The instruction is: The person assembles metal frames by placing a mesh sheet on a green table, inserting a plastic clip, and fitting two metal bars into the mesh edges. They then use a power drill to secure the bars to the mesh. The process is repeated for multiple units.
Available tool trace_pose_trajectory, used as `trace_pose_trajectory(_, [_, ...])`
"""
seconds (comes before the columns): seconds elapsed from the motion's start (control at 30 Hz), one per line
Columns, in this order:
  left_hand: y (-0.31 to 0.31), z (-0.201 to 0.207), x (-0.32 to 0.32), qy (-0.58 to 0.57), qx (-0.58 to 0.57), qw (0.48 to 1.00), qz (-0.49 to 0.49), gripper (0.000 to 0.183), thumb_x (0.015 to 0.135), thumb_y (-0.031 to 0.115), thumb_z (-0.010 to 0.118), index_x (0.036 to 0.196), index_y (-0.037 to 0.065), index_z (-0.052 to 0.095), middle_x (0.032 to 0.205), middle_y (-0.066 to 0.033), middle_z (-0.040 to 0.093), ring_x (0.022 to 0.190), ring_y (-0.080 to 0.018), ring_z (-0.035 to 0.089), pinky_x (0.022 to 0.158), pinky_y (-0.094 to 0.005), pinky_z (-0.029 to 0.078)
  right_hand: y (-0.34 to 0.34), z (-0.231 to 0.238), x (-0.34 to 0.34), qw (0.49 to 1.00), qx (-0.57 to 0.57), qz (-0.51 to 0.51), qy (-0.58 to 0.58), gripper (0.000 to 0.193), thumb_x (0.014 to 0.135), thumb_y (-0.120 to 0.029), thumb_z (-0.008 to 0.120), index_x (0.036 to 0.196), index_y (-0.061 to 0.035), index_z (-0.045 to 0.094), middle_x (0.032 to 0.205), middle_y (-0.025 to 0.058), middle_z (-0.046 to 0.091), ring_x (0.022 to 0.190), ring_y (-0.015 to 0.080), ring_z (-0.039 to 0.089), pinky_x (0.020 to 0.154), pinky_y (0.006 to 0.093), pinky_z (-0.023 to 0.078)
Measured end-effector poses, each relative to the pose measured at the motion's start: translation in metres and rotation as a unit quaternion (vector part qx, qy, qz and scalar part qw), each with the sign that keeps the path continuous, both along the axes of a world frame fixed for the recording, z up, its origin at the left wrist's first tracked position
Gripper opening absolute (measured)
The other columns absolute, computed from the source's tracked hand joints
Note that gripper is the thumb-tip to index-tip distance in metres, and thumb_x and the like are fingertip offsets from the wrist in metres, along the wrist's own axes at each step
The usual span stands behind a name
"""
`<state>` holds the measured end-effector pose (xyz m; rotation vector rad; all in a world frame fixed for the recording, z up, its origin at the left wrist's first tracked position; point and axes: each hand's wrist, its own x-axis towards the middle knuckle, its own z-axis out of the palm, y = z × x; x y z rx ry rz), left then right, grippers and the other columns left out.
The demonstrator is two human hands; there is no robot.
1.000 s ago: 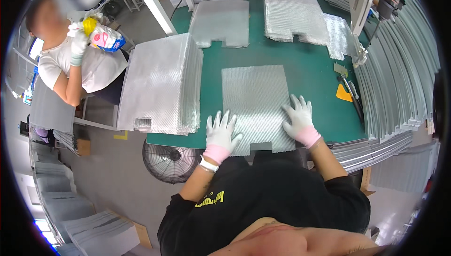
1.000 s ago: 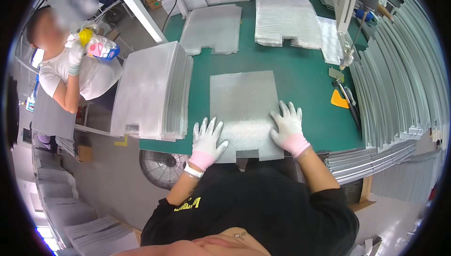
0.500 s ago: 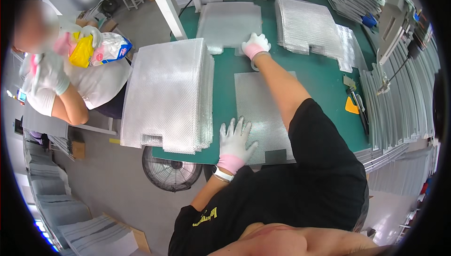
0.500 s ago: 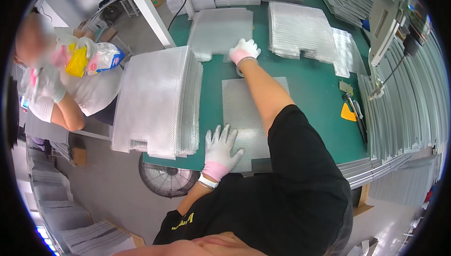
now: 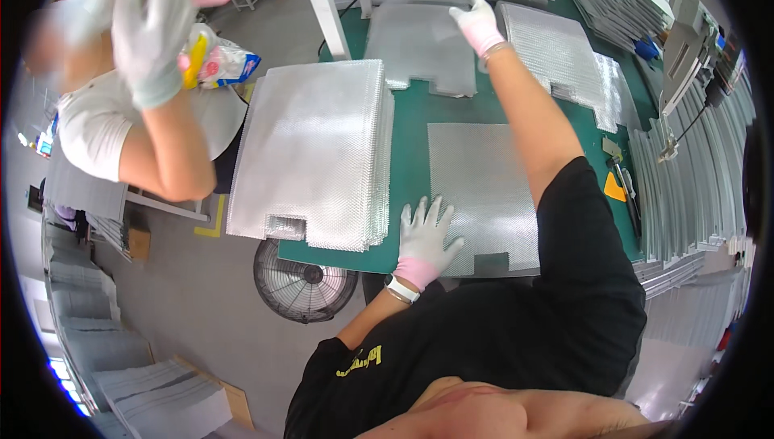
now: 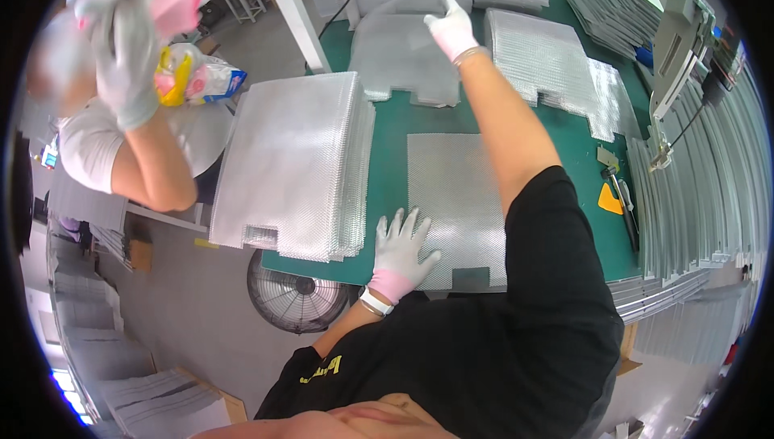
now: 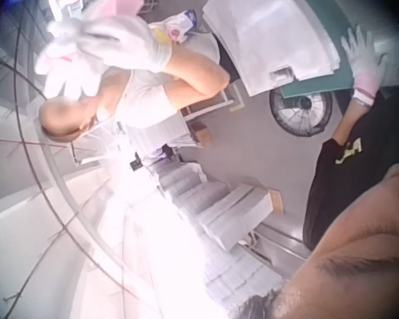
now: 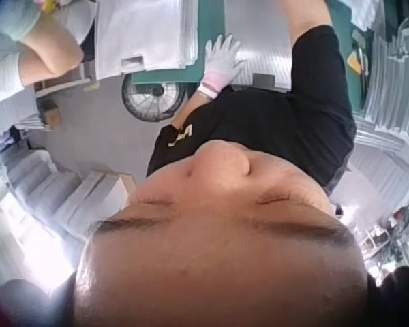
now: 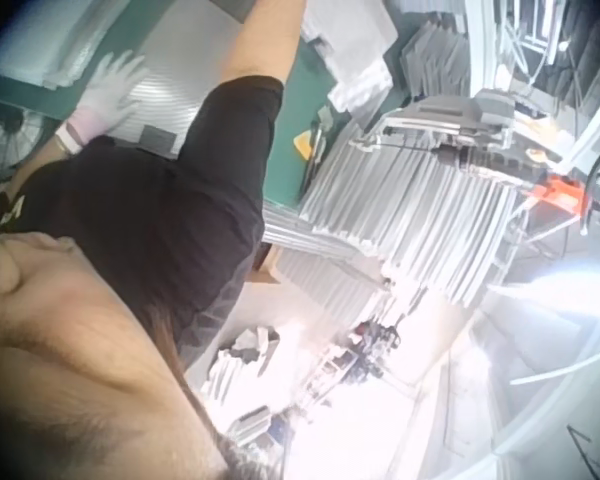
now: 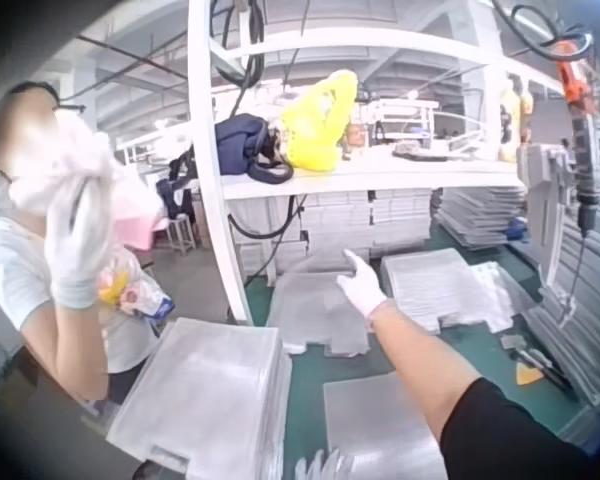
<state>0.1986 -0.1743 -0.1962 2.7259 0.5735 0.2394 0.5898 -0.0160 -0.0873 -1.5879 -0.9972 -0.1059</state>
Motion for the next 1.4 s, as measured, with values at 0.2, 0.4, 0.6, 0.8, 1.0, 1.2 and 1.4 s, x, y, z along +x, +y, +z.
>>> trace_pose_trajectory(0.2, [0.002,-0.003,-0.001,0.01,0.011,1.0,-0.003,0.071,0.085,0.05,0.061,0.143,0.011,0.048,0.154,-0.0174,0.035,0.145,-0.0379,0.027,0.119,-0.0552,0.013,-0.03,0.051,0.001,0.962,0.13,0.12,0.21,0.049,0.086,0.001,0.062,0.134,-0.0062,0.059,0.121,0.003,0.065,0.101,0.0106,0.058,0.09,0.0245,0.047])
trace_pose_trajectory(0.4, [0.005,-0.002,0.002,0.023,0.011,1.0,-0.003,0.076,0.082,0.052,0.064,0.144,0.012,0.047,0.155,-0.0165,0.034,0.146,-0.0358,0.024,0.12,-0.0537,0.011,-0.079,0.058,-0.003,0.893,0.228,0.204,0.329,0.049,0.089,0.0,0.063,0.137,-0.007,0.056,0.124,0.0046,0.061,0.098,0.0098,0.059,0.085,0.0247,0.048])
trace_pose_trajectory(0.6, [0.014,-0.007,0.004,-0.032,-0.027,0.999,0.014,0.085,0.074,0.048,0.073,0.144,0.008,0.045,0.154,-0.0183,0.034,0.146,-0.0427,0.02,0.12,-0.0535,0.011,-0.189,0.03,-0.046,0.895,0.208,0.262,0.294,0.052,0.091,-0.003,0.062,0.141,-0.0014,0.047,0.127,0.0092,0.059,0.098,0.0128,0.061,0.088,0.027,0.049])
trace_pose_trajectory(0.8, [0.024,0.028,-0.022,-0.457,-0.659,0.597,-0.03,0.067,0.1,0.033,0.05,0.153,0.001,0.024,0.144,-0.0209,0.046,0.121,-0.0245,0.052,0.104,-0.0359,0.043,-0.341,-0.027,-0.158,0.936,0.098,0.099,0.323,0.051,0.091,-0.007,0.065,0.137,0.0051,0.049,0.126,0.0118,0.062,0.099,0.0117,0.06,0.091,0.0265,0.049])
trace_pose_trajectory(1.0, [-0.024,0.053,-0.008,-0.129,-0.21,0.949,0.195,0.079,0.082,0.017,0.074,0.146,-0.005,0.033,0.106,-0.0167,0.065,0.075,-0.0172,0.061,0.07,-0.0281,0.054,-0.393,-0.066,-0.209,0.972,-0.17,-0.007,0.162,0.04,0.086,-0.004,0.06,0.126,0.0009,0.062,0.111,0.0061,0.068,0.085,0.0075,0.058,0.079,0.0215,0.047])
trace_pose_trajectory(1.2, [-0.025,0.019,-0.003,-0.079,-0.099,0.975,0.181,0.074,0.085,0.02,0.071,0.145,-0.004,0.035,0.109,-0.0197,0.066,0.088,-0.0332,0.066,0.081,-0.0392,0.054,-0.406,-0.066,-0.215,0.958,-0.255,-0.02,0.131,0.038,0.085,-0.011,0.063,0.122,-0.0024,0.064,0.108,0.0153,0.069,0.084,0.0243,0.065,0.08,0.0316,0.052])
trace_pose_trajectory(1.4, [-0.023,0.021,0.008,-0.007,-0.123,0.975,0.185,0.075,0.087,0.023,0.068,0.147,-0.003,0.032,0.137,-0.0283,0.051,0.12,-0.0403,0.056,0.1,-0.0421,0.047,-0.408,-0.087,-0.206,0.966,-0.251,-0.022,0.059,0.038,0.085,-0.014,0.064,0.122,-0.0043,0.065,0.107,0.0177,0.067,0.094,0.032,0.066,0.085,0.0382,0.052])
